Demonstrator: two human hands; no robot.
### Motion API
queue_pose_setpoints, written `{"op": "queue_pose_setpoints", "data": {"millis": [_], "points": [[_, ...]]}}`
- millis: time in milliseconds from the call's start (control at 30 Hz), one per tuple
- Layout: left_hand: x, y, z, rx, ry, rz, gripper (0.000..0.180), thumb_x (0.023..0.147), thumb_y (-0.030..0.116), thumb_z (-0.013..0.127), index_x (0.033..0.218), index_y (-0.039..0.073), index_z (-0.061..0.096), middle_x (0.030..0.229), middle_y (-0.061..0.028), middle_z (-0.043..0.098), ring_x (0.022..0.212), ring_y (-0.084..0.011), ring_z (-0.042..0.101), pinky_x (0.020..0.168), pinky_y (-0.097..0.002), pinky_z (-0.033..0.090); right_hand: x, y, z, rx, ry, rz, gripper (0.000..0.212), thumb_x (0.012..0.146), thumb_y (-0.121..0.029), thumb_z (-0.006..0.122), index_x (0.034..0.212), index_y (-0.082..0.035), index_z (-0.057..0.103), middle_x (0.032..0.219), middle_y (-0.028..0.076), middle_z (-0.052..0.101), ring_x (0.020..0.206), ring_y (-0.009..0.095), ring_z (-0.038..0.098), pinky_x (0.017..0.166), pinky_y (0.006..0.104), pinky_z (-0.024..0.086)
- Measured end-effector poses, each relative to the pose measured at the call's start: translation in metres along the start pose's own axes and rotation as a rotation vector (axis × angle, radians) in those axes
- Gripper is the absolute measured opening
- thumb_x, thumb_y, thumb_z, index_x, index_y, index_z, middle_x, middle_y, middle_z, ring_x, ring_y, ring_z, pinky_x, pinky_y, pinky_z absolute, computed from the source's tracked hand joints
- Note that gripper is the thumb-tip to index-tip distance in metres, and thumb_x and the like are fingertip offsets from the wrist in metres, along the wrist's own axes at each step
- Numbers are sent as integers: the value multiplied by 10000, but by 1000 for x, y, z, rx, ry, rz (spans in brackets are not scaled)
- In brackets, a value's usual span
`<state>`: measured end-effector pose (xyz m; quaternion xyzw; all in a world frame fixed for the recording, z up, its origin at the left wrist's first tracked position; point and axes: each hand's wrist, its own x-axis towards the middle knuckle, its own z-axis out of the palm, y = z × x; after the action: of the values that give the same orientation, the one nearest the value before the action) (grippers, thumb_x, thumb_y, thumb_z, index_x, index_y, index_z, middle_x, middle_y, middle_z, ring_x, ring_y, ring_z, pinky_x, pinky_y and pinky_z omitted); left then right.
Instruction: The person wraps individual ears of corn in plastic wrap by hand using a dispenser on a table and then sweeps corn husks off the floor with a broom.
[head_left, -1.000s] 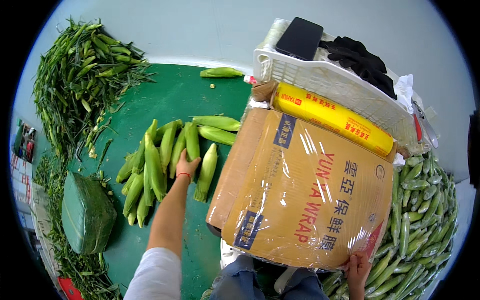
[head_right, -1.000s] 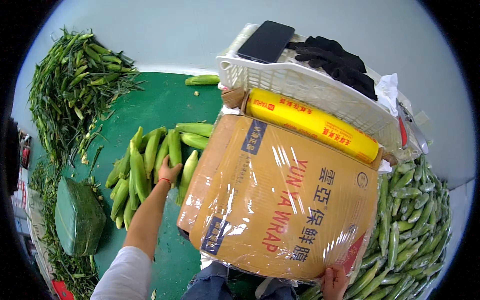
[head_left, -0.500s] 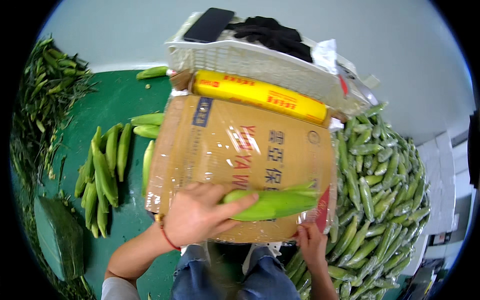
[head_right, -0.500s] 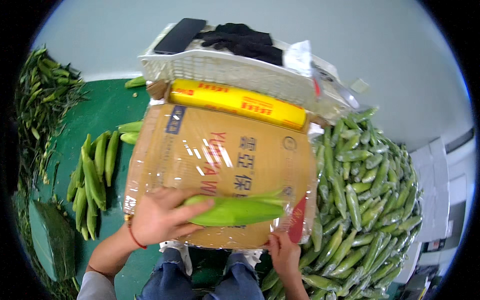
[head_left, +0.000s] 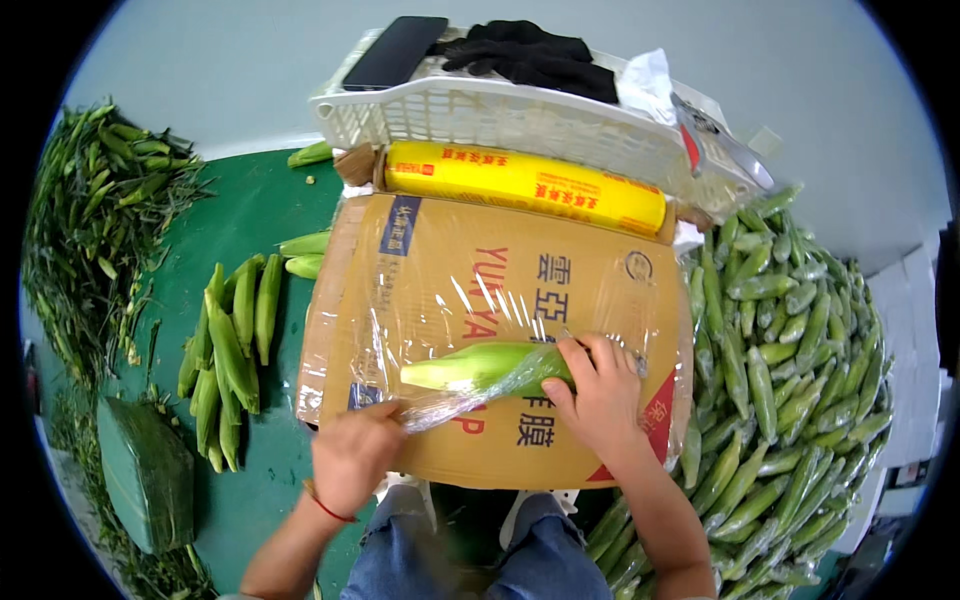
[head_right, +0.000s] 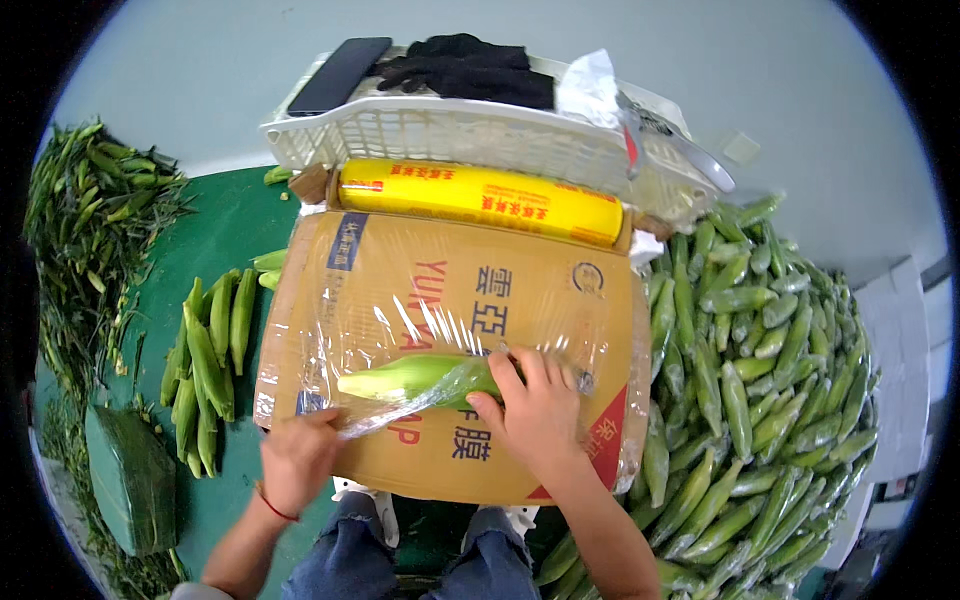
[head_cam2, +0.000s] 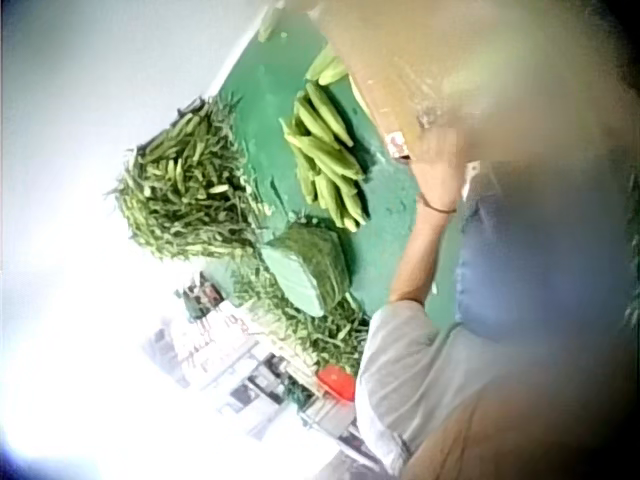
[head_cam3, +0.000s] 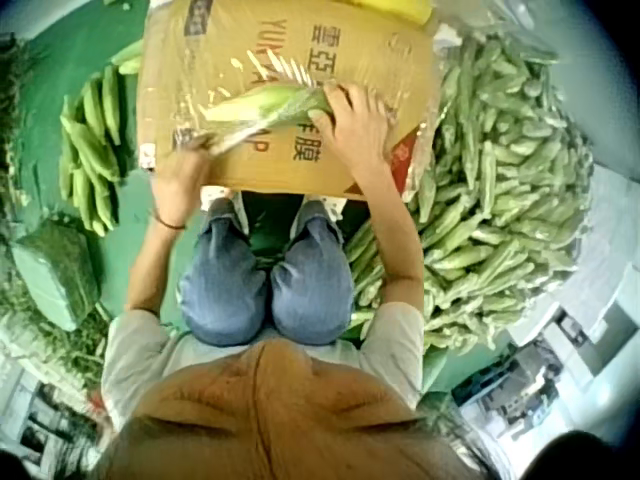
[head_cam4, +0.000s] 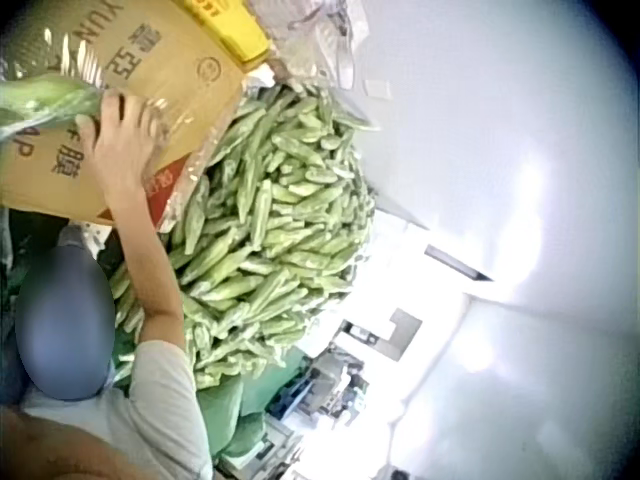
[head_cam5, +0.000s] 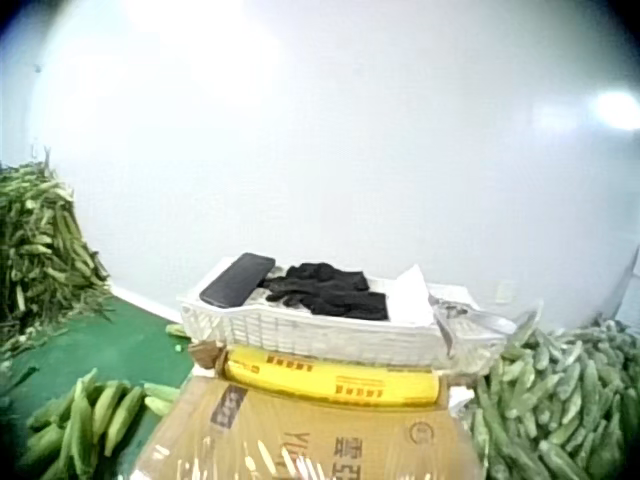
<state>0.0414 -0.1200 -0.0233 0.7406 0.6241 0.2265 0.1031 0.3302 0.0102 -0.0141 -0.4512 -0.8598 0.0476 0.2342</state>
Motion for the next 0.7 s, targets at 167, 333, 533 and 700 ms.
{"op": "queue_pose_setpoints", "data": {"millis": [167, 333, 533, 700], "points": [[160, -17, -34, -516, 109, -72, 61, 856, 66, 599, 841, 11, 619, 798, -129, 632, 692, -253, 605, 674, -308, 496, 11, 22, 6, 14, 111, -101, 323, 793, -346, 672, 937, -58, 650, 924, 77, 567, 876, 280, 556, 726, 398, 461], [199, 20, 19, -33, -425, 221, 210, 854, 222, 598, 820, 15, 608, 687, -178, 607, 734, -319, 633, 666, -406, 501, 26, 14, 12, 81, 0, -19, 269, 833, -332, 640, 856, -64, 643, 845, 56, 594, 783, 235, 585, 640, 342, 484], [71, 90, -6, 210, -329, 293, 721, 876, 575, 473, 1344, 27, 469, 1423, -184, 424, 1309, -317, 424, 1066, -507, 325, -21, -21, -26, 104, -360, 64, 357, 852, -417, 626, 960, -77, 622, 913, 66, 621, 817, 233, 605, 679, 339, 500], [207, 7, 39, 88, 27, 252, 635, 826, 349, 631, 1311, -22, 460, 1381, -250, 420, 1240, -387, 459, 998, -427, 414, 41, -12, -9, -135, 53, -374, 539, 765, -494, 678, 1087, -75, 573, 894, 60, 604, 818, 241, 599, 729, 349, 496]]}}
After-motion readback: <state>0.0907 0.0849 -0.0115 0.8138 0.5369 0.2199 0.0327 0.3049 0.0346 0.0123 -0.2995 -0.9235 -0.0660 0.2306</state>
